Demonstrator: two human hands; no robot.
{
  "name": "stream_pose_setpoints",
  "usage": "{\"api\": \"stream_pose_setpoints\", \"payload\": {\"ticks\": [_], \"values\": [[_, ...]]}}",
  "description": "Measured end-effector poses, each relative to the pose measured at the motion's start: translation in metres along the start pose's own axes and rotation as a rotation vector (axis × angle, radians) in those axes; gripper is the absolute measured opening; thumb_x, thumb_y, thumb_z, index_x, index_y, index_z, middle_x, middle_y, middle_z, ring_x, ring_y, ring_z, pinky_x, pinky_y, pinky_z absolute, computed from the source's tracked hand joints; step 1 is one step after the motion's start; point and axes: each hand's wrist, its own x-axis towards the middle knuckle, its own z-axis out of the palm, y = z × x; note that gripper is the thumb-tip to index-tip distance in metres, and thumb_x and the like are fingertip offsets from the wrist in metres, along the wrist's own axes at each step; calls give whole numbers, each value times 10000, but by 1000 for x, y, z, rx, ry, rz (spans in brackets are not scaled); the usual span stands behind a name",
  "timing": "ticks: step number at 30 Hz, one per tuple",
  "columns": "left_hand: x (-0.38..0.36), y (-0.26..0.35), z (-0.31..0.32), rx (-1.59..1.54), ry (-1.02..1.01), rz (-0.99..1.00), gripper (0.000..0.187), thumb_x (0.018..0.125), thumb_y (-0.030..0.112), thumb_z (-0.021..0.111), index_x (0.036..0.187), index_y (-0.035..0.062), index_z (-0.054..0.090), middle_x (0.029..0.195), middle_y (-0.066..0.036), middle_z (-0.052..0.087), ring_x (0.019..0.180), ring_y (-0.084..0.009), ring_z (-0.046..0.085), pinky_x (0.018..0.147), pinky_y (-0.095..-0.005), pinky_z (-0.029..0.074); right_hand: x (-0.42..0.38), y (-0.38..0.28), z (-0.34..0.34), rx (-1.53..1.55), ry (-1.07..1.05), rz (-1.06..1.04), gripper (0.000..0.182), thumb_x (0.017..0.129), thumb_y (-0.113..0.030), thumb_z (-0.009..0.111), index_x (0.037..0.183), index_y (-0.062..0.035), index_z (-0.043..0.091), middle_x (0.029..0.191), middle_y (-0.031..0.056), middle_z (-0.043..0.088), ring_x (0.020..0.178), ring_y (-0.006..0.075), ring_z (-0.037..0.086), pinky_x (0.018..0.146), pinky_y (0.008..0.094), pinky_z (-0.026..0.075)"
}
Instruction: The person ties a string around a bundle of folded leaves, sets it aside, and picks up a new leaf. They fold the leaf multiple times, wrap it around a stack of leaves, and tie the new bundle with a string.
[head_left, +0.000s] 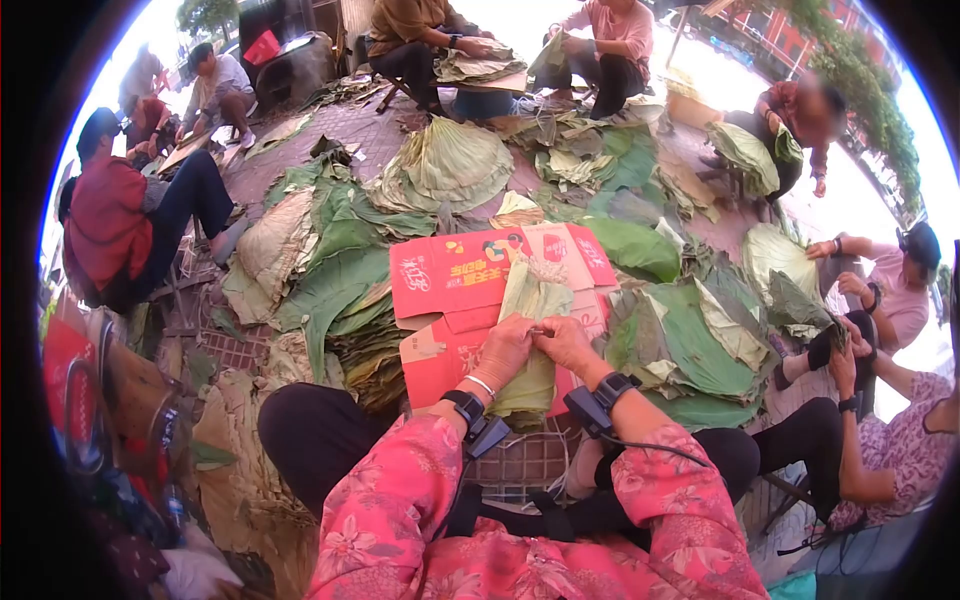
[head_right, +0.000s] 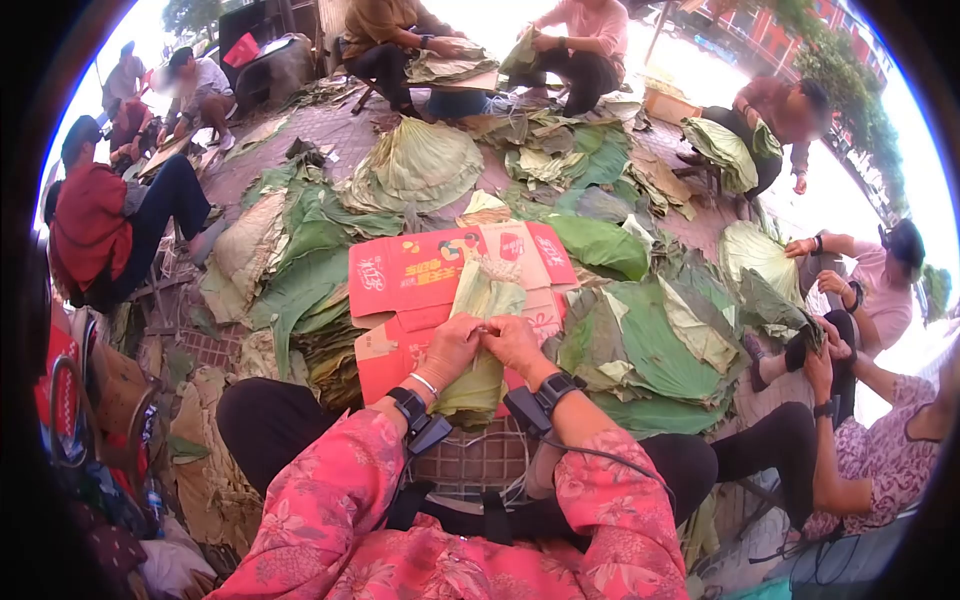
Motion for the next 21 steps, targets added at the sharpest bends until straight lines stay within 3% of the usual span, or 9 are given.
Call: {"api": "stream_pose_setpoints", "payload": {"ticks": [2,7,10,13,16,19,21], "values": [[0,1,-2,-9,-35,-14,125,719,-10,588,836,24,615,780,-138,570,745,-331,575,654,-361,482,0,2,1,95,-17,22,130,749,-137,645,813,-26,660,683,54,617,619,136,587,580,276,461],[-1,-1,0,-87,59,-70,70,734,1,588,797,29,580,803,-135,527,741,-329,564,645,-384,464,6,0,-9,464,-109,195,165,767,-91,581,897,-33,663,647,12,601,581,63,527,535,245,441],[-2,1,-1,-138,60,-112,80,722,4,608,787,34,573,804,-123,518,759,-315,555,656,-383,453,12,10,-6,378,-210,85,172,780,-63,582,932,-38,658,677,-5,600,603,56,521,551,223,438],[-1,5,-5,-97,76,-85,97,704,6,624,778,42,572,799,-107,514,790,-298,541,680,-375,446,16,13,-4,501,-242,90,127,777,-52,606,892,-39,659,702,-2,610,624,46,513,564,220,432],[-1,6,-8,-3,58,-50,137,670,-11,652,776,40,582,801,-102,525,801,-287,525,692,-365,434,15,13,-5,459,-234,56,99,768,-34,625,864,-33,648,684,12,612,629,43,508,577,221,433],[-3,3,-9,27,20,-34,111,662,6,658,740,62,603,788,-86,530,816,-273,518,704,-357,436,12,13,-7,333,-232,-24,78,752,-67,629,828,-51,630,715,32,611,646,115,561,597,276,450],[-4,1,-9,10,22,-32,88,659,18,661,710,75,616,774,-75,530,823,-262,518,708,-355,439,9,11,-11,88,-150,-132,76,741,-49,615,816,-55,615,754,39,595,703,154,573,644,283,454]]}}
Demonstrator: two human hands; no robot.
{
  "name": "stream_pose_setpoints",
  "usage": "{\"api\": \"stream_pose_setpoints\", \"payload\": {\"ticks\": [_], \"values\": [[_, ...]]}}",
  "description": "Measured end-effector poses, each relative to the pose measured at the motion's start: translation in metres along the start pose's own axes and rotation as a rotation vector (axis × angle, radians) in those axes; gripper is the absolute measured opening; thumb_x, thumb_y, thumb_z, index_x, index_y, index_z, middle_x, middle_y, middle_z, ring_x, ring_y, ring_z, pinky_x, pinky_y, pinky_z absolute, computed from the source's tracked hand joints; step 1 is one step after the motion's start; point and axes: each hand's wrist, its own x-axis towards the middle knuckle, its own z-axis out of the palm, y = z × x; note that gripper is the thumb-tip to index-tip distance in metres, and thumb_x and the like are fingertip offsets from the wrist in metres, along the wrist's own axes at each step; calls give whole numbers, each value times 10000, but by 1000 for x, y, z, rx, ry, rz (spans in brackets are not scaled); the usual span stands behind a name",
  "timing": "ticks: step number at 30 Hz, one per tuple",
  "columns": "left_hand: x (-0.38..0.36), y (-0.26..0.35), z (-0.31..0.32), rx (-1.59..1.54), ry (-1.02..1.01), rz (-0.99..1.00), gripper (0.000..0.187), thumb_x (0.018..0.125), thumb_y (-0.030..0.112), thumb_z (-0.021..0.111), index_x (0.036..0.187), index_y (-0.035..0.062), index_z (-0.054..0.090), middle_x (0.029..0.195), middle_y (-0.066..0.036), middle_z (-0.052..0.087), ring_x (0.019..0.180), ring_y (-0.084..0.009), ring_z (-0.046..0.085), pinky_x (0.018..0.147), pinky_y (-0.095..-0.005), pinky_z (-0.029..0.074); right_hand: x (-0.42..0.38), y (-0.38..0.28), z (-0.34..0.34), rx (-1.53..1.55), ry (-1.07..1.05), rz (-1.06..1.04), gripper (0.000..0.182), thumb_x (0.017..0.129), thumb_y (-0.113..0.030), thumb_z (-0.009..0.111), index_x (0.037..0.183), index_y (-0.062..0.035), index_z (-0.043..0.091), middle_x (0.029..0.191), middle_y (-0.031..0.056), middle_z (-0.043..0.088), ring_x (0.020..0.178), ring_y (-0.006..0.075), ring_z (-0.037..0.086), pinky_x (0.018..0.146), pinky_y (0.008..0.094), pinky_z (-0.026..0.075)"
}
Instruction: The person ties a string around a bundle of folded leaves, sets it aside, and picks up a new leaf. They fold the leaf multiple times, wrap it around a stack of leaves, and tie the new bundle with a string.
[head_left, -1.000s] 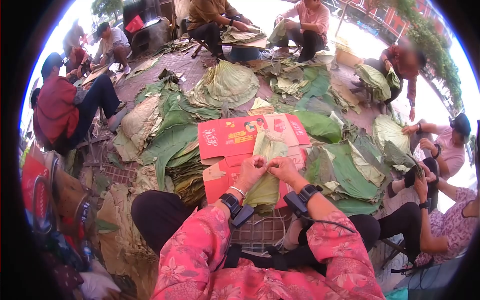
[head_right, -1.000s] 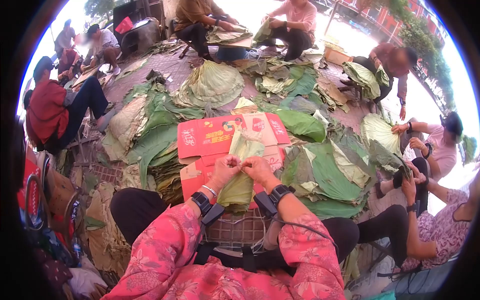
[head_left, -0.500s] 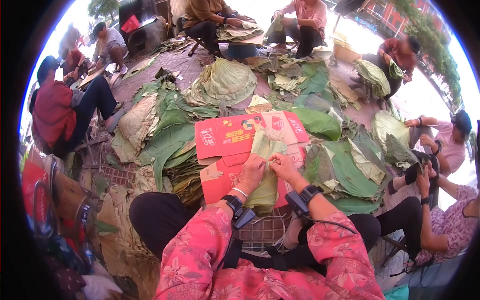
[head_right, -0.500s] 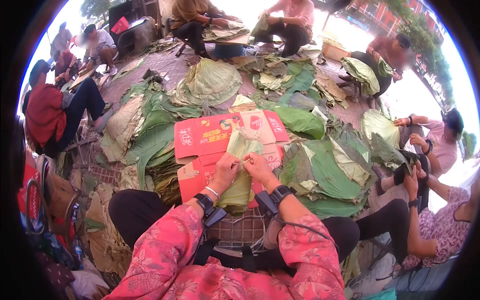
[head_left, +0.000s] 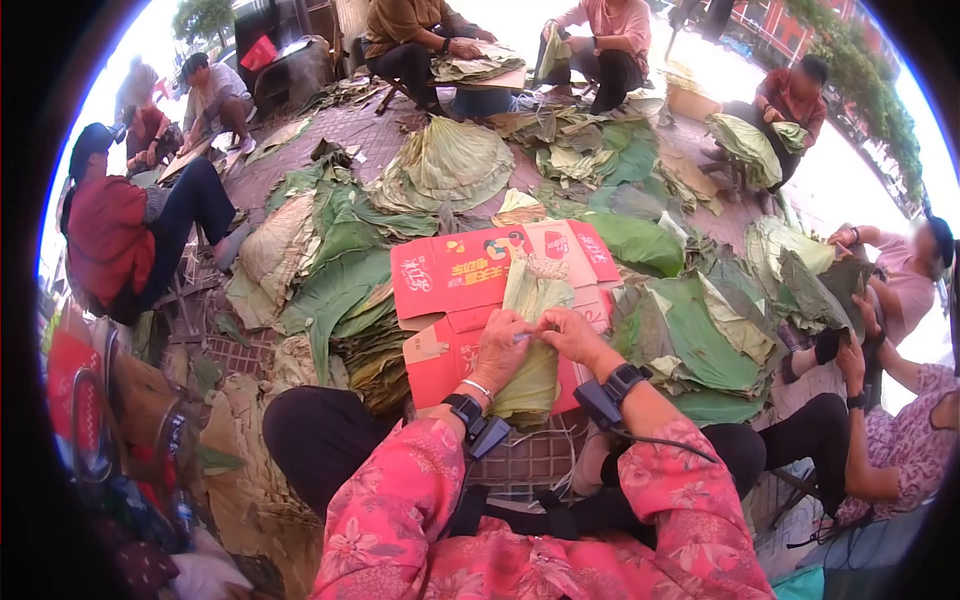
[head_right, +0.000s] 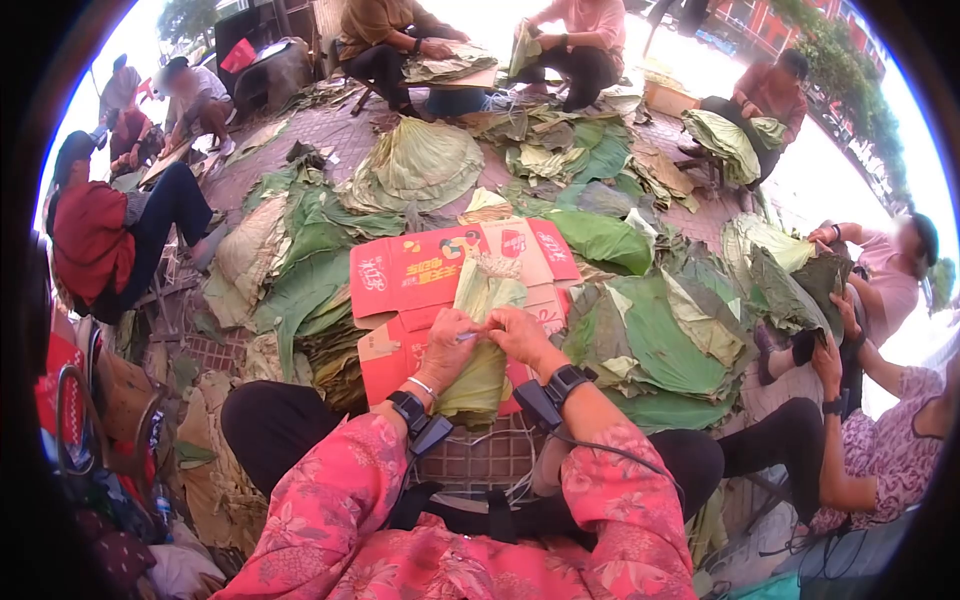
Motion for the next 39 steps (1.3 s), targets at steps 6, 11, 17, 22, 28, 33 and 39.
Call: {"api": "stream_pose_setpoints", "payload": {"ticks": [6,11,17,22,28,33,39], "values": [[-17,-12,-5,42,71,-181,81,639,19,679,681,51,618,805,-71,543,821,-244,522,728,-359,440,-13,-1,6,-348,105,14,113,704,-90,602,815,-71,605,785,87,557,752,242,568,681,327,450],[-16,-8,-12,-192,56,-577,310,648,59,696,931,31,574,942,-112,535,901,-266,534,801,-363,439,-17,17,13,-200,320,52,181,711,-109,625,875,-40,592,800,94,579,724,222,575,670,320,464],[-33,16,-16,-93,-85,-543,580,634,108,720,1143,17,457,1055,-190,492,1017,-303,503,875,-380,425,-30,31,31,350,361,413,447,784,-164,656,1138,25,459,847,103,602,704,155,589,574,276,493],[17,7,-40,-114,-153,-294,642,654,171,722,1209,23,437,1133,-173,465,1057,-317,485,902,-409,406,-16,-6,23,598,530,440,541,794,-176,663,1216,37,399,912,122,585,734,140,596,479,261,510],[55,-12,-58,341,-105,-288,589,774,294,636,1258,35,421,1298,-172,387,1234,-333,340,976,-569,278,5,22,-10,72,647,264,550,843,-230,589,1286,10,368,1112,152,551,864,227,609,644,320,534],[30,22,-38,658,-327,-199,681,837,460,513,1315,0,359,1424,-212,252,1336,-355,201,1027,-567,197,39,-15,-2,-508,552,-116,576,868,-382,498,1343,-89,354,1298,181,422,1208,351,376,963,496,284],[-7,2,-25,701,-347,-44,840,776,562,526,1341,-26,323,1432,-231,228,1354,-362,164,1045,-544,169,64,9,51,-690,223,37,610,882,-521,388,1382,-177,327,1427,132,300,1329,363,215,1035,596,117]]}}
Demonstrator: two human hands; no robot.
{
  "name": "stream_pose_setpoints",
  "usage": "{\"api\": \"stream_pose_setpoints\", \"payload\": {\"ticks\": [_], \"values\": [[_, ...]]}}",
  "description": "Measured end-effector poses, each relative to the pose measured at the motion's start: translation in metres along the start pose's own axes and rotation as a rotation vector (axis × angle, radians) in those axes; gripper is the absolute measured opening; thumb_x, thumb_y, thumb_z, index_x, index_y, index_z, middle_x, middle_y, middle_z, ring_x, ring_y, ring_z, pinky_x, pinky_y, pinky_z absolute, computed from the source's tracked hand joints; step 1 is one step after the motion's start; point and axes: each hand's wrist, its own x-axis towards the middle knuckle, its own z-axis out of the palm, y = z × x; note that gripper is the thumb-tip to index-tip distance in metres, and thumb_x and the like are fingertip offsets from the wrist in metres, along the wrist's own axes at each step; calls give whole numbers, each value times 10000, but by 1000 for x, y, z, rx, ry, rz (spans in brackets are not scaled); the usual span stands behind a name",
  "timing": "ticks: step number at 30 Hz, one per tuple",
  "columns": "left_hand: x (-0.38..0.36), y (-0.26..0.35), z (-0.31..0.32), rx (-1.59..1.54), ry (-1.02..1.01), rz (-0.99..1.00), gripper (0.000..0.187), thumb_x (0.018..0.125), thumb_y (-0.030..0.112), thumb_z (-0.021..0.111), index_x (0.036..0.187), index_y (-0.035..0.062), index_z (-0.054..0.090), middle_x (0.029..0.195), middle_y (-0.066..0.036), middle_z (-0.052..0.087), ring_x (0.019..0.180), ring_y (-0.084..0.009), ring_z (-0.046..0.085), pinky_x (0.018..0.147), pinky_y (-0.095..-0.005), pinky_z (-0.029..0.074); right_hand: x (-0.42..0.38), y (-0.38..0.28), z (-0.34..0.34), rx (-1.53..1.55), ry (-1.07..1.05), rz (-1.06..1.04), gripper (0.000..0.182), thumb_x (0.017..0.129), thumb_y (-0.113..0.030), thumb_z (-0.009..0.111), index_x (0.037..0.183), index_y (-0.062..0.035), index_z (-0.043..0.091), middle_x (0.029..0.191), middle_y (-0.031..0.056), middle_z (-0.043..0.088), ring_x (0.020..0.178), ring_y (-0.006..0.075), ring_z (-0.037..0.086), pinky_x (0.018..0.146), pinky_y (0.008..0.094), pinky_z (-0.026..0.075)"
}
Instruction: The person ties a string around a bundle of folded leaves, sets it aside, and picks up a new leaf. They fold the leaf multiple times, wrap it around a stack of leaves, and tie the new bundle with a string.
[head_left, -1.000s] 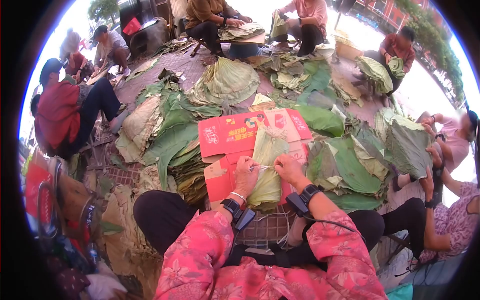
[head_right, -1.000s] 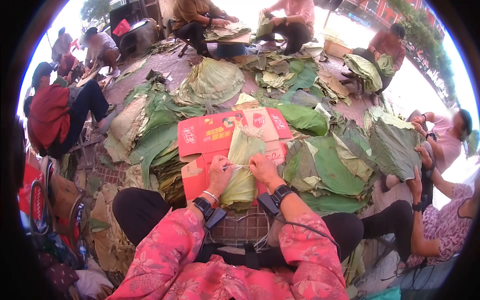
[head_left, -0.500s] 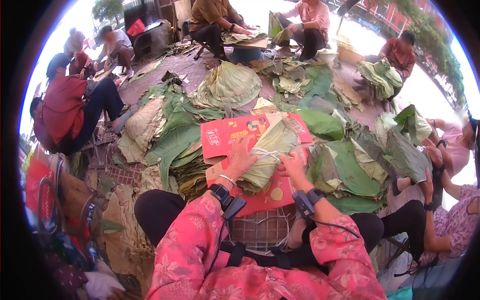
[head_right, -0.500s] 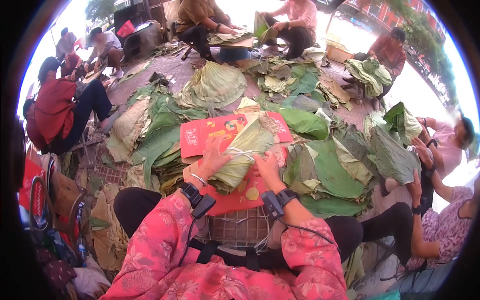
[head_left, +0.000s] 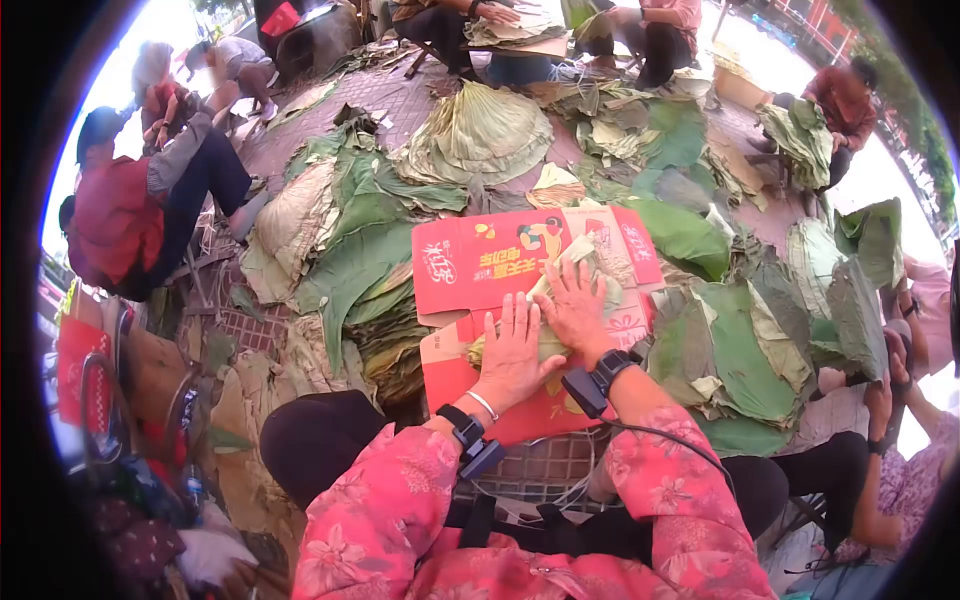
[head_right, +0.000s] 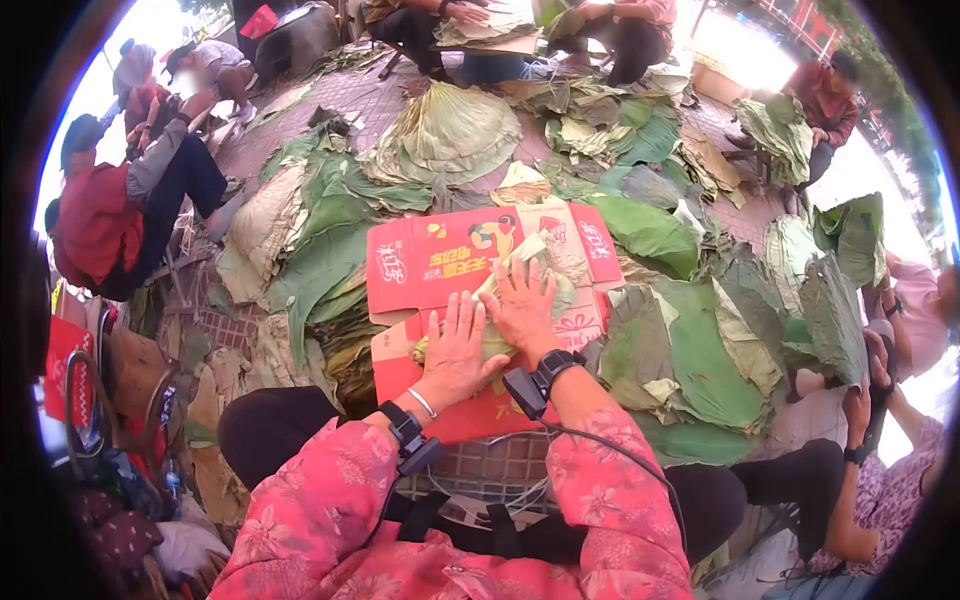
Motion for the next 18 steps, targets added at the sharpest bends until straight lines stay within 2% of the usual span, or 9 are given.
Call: {"api": "stream_pose_setpoints", "payload": {"ticks": [4,13,14,17,18], "values": [[2,-4,9,-13,-10,16,825,787,551,522,1337,-32,325,1421,-253,230,1348,-369,176,1039,-533,186,1,5,12,4,-31,-2,603,880,-518,395,1379,-184,336,1436,124,288,1332,356,211,1036,589,122],[4,-1,0,-29,-66,-21,833,796,552,518,1340,-41,303,1418,-261,225,1339,-378,192,1025,-530,223,20,9,-26,89,-174,55,628,875,-548,387,1379,-179,333,1441,116,277,1338,352,194,1027,602,134],[1,-1,-1,-38,-63,-25,835,792,554,522,1339,-40,306,1418,-261,226,1339,-379,192,1024,-532,224,23,14,-25,-33,17,-31,629,875,-559,378,1377,-182,336,1438,118,284,1340,345,196,1019,614,137],[3,-2,-4,-47,-41,-6,843,778,555,537,1337,-36,311,1416,-258,231,1337,-381,194,1018,-537,229,26,30,-28,-43,32,-31,613,891,-549,346,1380,-180,328,1435,103,295,1327,345,229,1010,615,143],[2,-1,-4,-38,-40,5,847,772,553,544,1337,-34,312,1415,-257,234,1336,-382,196,1015,-539,231,26,42,-14,-49,-30,-9,613,889,-551,346,1380,-185,328,1438,97,293,1327,341,231,1012,614,139]]}}
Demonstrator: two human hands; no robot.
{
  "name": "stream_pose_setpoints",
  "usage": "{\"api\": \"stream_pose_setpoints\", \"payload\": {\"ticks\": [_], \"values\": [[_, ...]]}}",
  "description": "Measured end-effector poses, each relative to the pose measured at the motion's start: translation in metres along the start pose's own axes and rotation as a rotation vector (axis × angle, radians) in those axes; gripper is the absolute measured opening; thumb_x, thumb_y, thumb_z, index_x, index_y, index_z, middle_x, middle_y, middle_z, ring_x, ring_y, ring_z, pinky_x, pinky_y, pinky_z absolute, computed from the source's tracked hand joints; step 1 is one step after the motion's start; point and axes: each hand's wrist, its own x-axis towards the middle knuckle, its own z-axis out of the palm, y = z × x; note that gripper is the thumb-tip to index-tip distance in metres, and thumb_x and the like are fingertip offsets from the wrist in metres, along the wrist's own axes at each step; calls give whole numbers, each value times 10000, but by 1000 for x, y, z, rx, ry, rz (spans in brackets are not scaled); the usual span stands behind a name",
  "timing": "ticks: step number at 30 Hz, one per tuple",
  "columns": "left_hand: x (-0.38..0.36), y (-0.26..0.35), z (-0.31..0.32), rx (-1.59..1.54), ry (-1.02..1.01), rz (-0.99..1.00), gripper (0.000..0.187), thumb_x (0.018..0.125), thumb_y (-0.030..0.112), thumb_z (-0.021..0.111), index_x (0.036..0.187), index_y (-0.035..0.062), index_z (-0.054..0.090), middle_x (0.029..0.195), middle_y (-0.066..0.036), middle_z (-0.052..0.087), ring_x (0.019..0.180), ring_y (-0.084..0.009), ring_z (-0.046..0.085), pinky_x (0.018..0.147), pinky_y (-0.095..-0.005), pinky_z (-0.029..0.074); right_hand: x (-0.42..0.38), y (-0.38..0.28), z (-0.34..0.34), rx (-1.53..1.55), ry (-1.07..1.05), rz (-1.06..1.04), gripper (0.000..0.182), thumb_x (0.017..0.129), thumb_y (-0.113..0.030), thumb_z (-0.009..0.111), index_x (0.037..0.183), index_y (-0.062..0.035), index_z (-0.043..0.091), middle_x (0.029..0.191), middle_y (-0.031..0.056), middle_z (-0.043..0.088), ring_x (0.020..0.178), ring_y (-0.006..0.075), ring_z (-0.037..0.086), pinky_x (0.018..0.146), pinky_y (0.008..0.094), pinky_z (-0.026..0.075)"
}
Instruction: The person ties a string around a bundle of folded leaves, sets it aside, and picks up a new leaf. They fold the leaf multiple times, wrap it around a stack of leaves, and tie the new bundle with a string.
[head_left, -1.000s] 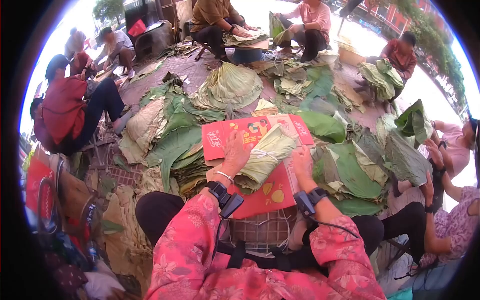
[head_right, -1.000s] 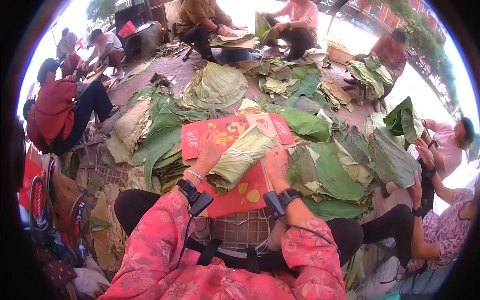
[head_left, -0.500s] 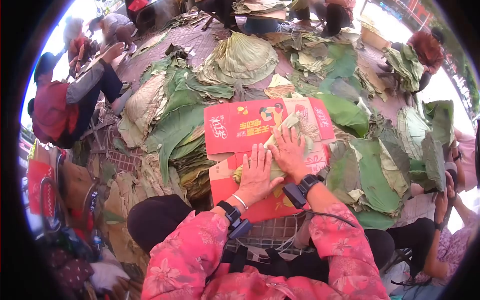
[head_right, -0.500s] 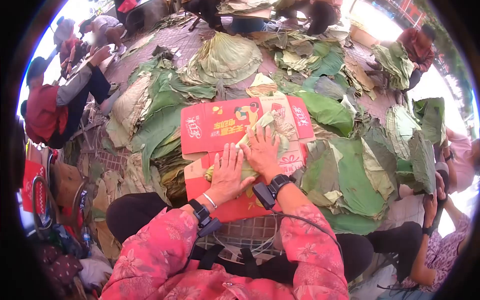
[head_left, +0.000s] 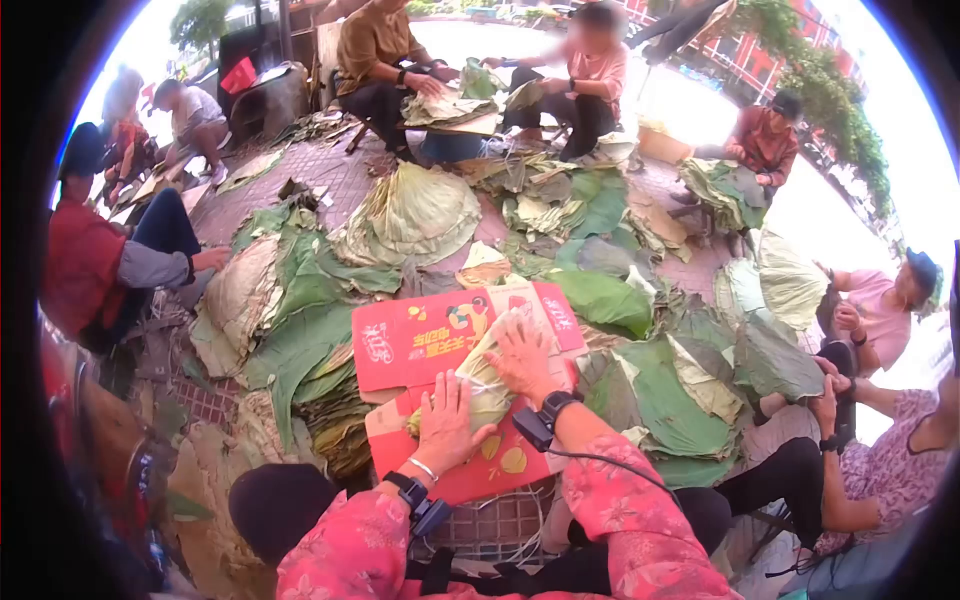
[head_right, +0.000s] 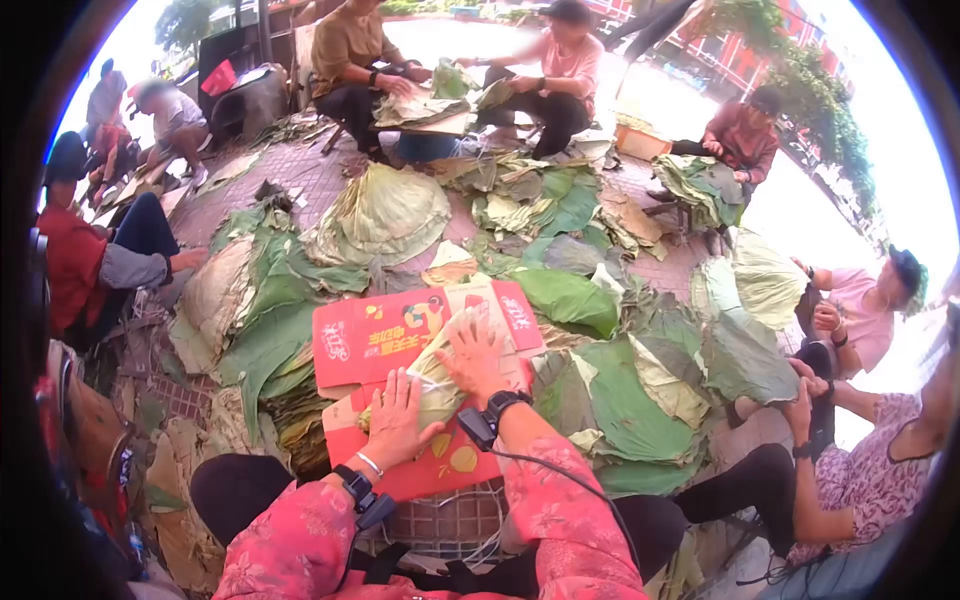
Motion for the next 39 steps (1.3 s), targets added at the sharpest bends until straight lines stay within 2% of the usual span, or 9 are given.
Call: {"api": "stream_pose_setpoints", "payload": {"ticks": [9,10,12,13,16,22,25,35,39], "values": [[5,6,6,-16,25,73,842,760,564,548,1308,-44,349,1398,-267,259,1311,-397,234,996,-545,250,-6,4,5,25,-192,80,614,896,-558,315,1382,-182,323,1458,72,263,1346,313,202,1029,609,120],[7,16,11,-20,29,107,839,762,567,544,1305,-45,355,1395,-268,264,1308,-398,239,993,-545,254,-5,3,-1,12,-210,65,624,884,-535,375,1388,-174,308,1450,98,271,1345,333,192,1021,622,119],[-4,-5,6,49,78,58,834,766,577,536,1296,-46,368,1384,-271,279,1299,-400,254,987,-544,263,-12,-16,-17,-39,155,14,645,862,-508,441,1386,-157,308,1446,129,259,1345,358,165,1008,640,115],[-4,-4,9,71,102,62,833,769,584,531,1290,-46,377,1376,-273,290,1293,-401,264,984,-543,268,-18,-23,-21,-10,149,-62,664,846,-491,476,1385,-143,306,1445,148,243,1344,378,144,993,655,121],[-7,-6,7,87,90,48,835,781,604,500,1294,-43,376,1366,-273,306,1289,-398,275,984,-536,272,-44,-34,-2,98,-114,2,628,888,-531,363,1391,-161,299,1462,118,224,1357,355,138,1016,642,90],[-3,-1,2,103,-6,24,845,791,640,446,1318,-17,367,1407,-259,249,1330,-380,209,1025,-558,195,-46,-35,-1,142,-116,15,621,894,-543,335,1395,-177,298,1474,94,216,1366,333,133,1038,611,86],[-13,6,-26,179,68,2,839,800,641,430,1338,3,346,1424,-254,218,1340,-394,174,1031,-584,154,-45,-33,1,146,-126,21,618,894,-540,339,1394,-178,300,1474,93,216,1366,329,136,1043,598,88],[-30,-13,5,89,48,-4,807,823,606,438,1378,45,272,1407,-276,222,1270,-450,268,930,-597,283,-46,-35,5,139,-69,22,606,889,-502,390,1385,-162,315,1453,103,261,1354,334,169,1042,589,80],[-26,-10,-5,41,-100,-89,809,825,594,447,1388,49,249,1414,-238,244,1264,-398,306,930,-596,282,-48,-33,-1,137,-80,37,622,877,-482,426,1385,-143,310,1443,119,276,1350,330,183,1047,567,110]]}}
